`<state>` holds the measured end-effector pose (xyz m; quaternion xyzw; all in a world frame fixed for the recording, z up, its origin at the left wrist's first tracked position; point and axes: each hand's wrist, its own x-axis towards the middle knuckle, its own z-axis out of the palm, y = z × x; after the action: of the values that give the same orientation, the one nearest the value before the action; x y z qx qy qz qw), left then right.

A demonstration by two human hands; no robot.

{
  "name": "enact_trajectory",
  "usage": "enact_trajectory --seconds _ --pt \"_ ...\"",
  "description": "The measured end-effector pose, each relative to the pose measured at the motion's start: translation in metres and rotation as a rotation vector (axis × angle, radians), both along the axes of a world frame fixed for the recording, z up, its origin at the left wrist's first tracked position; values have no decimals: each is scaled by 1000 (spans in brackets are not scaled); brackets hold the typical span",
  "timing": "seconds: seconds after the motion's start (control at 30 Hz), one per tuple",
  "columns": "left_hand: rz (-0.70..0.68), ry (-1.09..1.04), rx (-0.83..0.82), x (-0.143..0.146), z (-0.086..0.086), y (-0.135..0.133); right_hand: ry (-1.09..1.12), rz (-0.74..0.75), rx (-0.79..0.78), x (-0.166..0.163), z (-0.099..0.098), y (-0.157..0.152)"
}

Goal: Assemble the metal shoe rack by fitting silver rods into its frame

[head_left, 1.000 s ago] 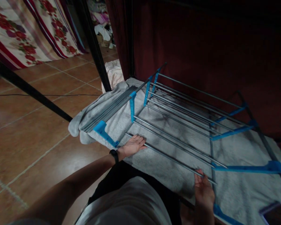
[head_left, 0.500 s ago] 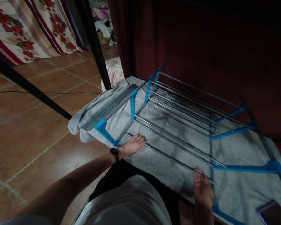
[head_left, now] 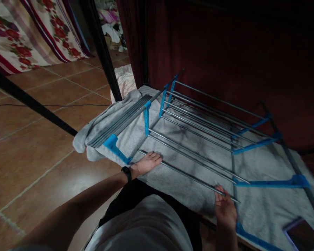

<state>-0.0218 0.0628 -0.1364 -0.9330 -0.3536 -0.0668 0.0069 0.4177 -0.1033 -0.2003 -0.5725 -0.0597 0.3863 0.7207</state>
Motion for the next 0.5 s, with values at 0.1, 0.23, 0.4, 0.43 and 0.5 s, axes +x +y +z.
enact_trajectory --seconds 0.1,0.23,0.4,0.43,0.5 --pt "-22 -46 68 0 3 0 14 -94 -58 -18 12 4" --pt "-44 -168 170 -10 -9 11 34 -176 6 -42 38 17" --pt "-93 -254 232 -24 -34 36 45 -196 118 -48 75 33" --pt "-107 -267 230 -26 -35 38 37 -204 147 -49 84 34" --pt "-107 -299 210 -28 -35 39 27 -212 202 -50 101 37"
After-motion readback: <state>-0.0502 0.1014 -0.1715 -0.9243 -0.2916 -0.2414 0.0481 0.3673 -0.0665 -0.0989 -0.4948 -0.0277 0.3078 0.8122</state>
